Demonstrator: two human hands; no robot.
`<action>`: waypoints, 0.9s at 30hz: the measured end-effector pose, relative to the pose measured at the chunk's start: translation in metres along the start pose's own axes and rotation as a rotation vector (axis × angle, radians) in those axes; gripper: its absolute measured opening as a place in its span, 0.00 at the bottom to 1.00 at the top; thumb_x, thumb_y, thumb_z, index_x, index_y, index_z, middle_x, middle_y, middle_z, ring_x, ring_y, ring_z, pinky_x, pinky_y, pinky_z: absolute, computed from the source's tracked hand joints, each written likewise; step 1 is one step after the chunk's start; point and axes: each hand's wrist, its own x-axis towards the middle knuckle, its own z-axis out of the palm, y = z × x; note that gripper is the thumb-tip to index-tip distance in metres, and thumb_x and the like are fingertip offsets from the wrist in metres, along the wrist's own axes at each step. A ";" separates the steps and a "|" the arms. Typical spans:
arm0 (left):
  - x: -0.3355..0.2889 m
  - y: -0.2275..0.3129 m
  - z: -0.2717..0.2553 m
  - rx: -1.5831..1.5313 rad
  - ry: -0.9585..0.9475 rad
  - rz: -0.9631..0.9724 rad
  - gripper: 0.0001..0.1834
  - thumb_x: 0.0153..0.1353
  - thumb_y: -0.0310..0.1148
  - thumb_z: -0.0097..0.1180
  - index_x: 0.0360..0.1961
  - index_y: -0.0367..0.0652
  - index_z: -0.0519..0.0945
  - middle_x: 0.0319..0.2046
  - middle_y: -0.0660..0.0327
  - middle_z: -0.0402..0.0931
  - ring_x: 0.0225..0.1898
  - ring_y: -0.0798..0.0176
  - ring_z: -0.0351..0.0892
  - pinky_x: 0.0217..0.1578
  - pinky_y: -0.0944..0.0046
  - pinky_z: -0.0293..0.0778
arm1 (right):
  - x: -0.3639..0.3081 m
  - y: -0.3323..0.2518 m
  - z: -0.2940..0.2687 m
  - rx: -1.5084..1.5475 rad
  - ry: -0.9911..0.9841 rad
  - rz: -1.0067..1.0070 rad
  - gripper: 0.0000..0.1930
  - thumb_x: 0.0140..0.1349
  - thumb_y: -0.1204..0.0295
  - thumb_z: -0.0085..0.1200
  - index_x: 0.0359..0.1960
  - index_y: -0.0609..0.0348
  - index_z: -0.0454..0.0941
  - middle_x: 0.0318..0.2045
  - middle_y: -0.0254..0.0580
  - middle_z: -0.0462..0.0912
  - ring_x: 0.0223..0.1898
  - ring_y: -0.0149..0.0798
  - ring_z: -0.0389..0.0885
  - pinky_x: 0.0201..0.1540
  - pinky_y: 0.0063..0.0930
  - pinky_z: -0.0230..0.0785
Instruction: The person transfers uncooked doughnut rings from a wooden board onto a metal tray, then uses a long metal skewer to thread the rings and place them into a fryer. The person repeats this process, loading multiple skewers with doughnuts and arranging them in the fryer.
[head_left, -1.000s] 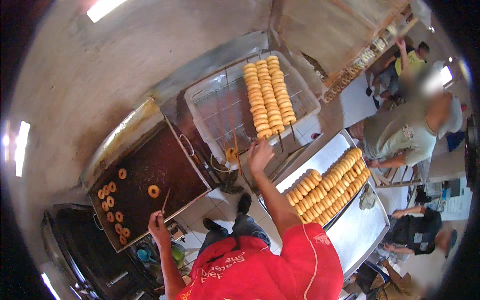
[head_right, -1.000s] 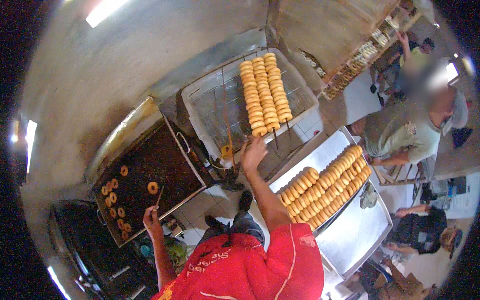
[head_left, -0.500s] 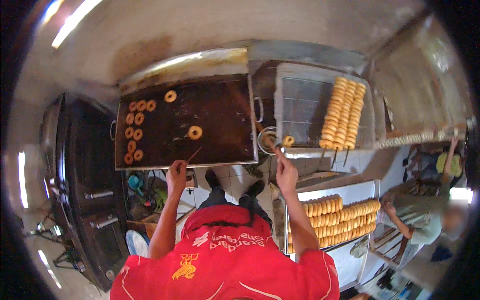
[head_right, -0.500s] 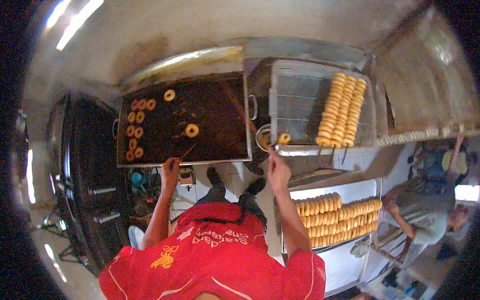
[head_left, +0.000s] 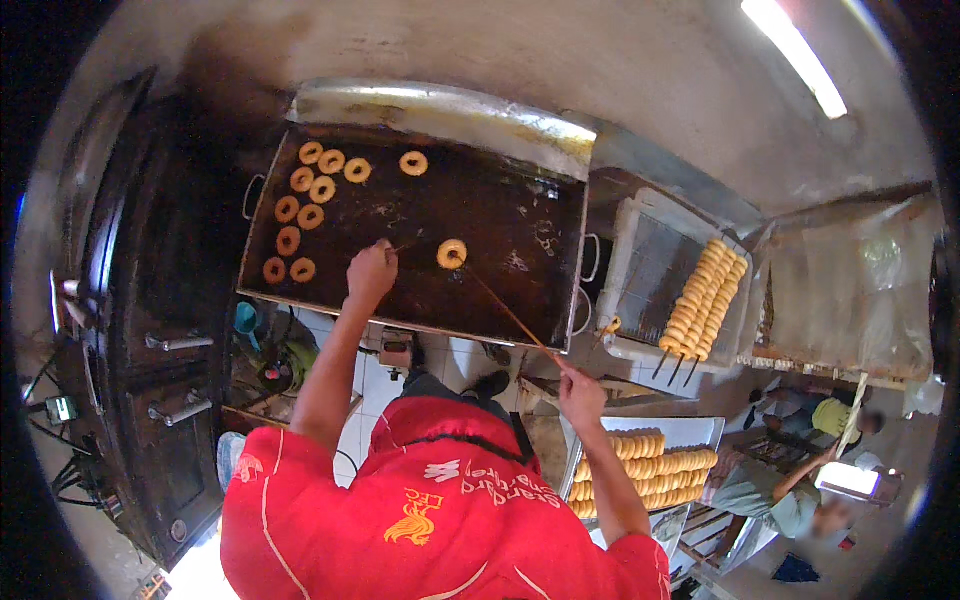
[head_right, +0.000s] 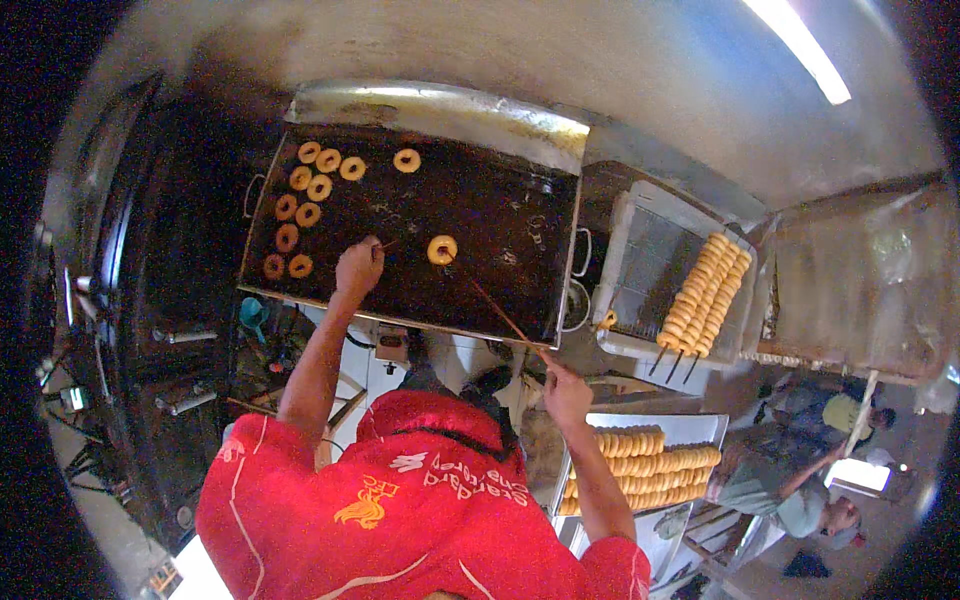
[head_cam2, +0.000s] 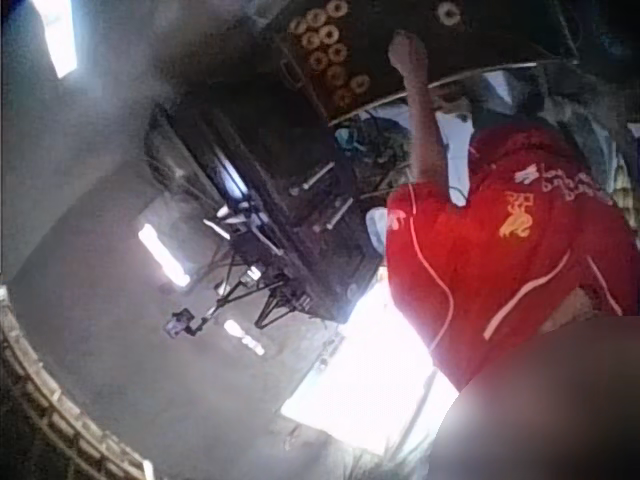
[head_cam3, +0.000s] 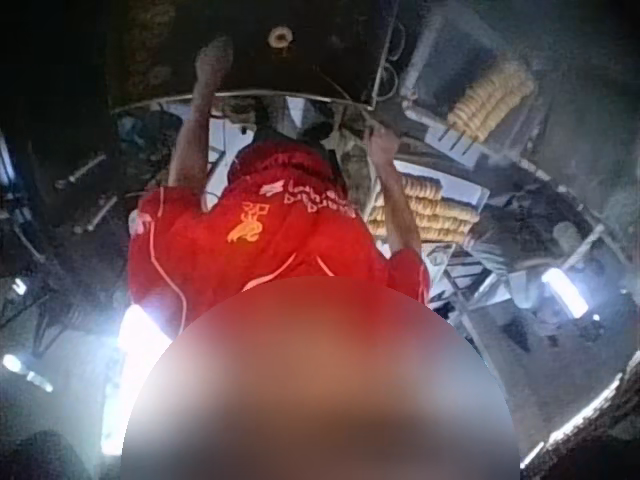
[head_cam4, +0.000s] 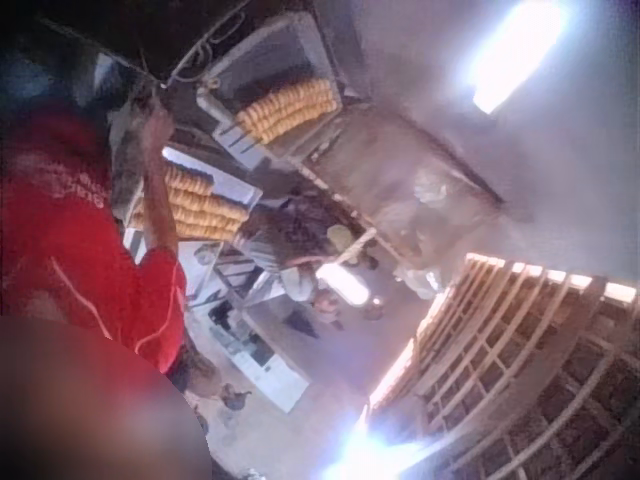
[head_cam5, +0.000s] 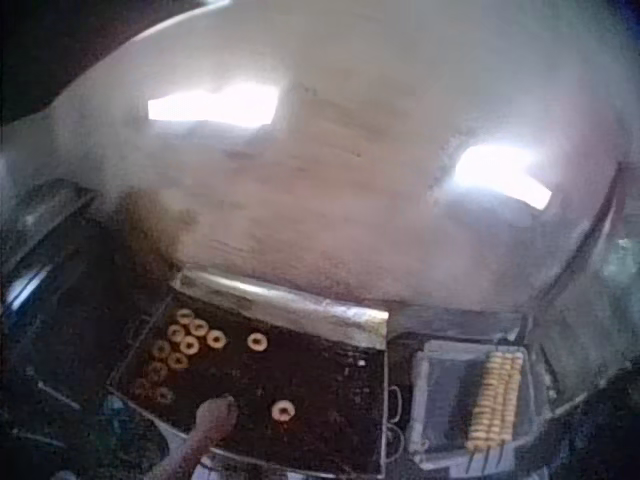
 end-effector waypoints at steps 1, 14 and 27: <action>0.023 -0.020 0.009 0.014 -0.052 0.021 0.10 0.68 0.38 0.57 0.42 0.44 0.85 0.38 0.45 0.86 0.43 0.38 0.85 0.44 0.40 0.79 | 0.009 -0.010 0.015 0.097 -0.008 0.027 0.27 0.67 0.67 0.56 0.68 0.21 0.77 0.39 0.50 0.89 0.33 0.58 0.88 0.37 0.53 0.82; 0.170 -0.016 -0.018 -0.040 -0.082 0.014 0.11 0.67 0.37 0.55 0.44 0.45 0.85 0.39 0.44 0.85 0.46 0.37 0.84 0.48 0.39 0.79 | 0.134 -0.106 0.049 -0.023 -0.015 0.133 0.24 0.65 0.70 0.53 0.62 0.30 0.82 0.41 0.50 0.89 0.41 0.58 0.88 0.44 0.53 0.81; 0.167 -0.122 -0.050 -0.134 -0.052 0.238 0.11 0.68 0.38 0.58 0.42 0.42 0.85 0.37 0.44 0.85 0.42 0.38 0.85 0.43 0.43 0.79 | 0.198 -0.095 0.107 0.215 -0.033 -0.098 0.22 0.67 0.68 0.57 0.62 0.30 0.83 0.51 0.47 0.88 0.49 0.55 0.88 0.51 0.46 0.82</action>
